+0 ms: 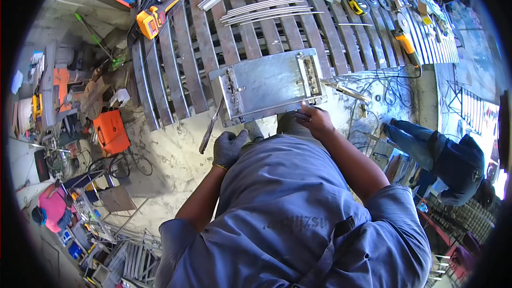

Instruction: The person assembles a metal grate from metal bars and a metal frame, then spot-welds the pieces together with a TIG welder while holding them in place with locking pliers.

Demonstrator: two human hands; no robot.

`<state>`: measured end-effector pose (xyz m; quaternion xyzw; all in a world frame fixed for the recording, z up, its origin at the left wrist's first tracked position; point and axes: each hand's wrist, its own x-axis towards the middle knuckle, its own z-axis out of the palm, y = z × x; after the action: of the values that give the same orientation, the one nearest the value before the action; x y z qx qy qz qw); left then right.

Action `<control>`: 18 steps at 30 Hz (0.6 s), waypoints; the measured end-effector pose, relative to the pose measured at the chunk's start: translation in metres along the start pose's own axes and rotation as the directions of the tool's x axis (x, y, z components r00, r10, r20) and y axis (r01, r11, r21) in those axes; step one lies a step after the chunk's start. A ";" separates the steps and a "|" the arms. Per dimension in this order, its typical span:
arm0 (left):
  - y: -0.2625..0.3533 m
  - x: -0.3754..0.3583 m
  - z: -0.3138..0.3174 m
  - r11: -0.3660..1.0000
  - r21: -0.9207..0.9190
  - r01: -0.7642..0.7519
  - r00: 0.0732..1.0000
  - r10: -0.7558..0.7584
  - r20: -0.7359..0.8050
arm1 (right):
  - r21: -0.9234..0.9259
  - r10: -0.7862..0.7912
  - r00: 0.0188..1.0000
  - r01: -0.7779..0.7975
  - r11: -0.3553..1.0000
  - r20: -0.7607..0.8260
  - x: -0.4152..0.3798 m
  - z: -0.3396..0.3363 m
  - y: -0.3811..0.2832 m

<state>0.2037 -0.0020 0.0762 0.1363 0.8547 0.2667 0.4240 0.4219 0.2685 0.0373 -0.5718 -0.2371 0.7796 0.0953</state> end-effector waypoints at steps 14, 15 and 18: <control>-0.013 0.078 0.054 0.929 -0.369 0.023 0.892 -0.186 -0.412 | -0.245 -0.193 0.964 0.146 0.958 -0.181 0.014 0.010 -0.039; -0.010 0.077 0.053 0.936 -0.352 0.022 0.896 -0.175 -0.409 | -0.289 -0.196 0.959 0.133 0.948 -0.202 0.017 0.010 -0.039; 0.017 0.062 0.041 0.950 -0.313 0.021 0.894 -0.158 -0.420 | -0.393 -0.219 0.946 0.111 0.913 -0.241 0.026 0.011 -0.038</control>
<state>0.1990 0.0545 0.0249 -0.0332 0.8830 0.3973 0.2479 0.3986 0.3094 0.0365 -0.6616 -0.4132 0.6202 0.0831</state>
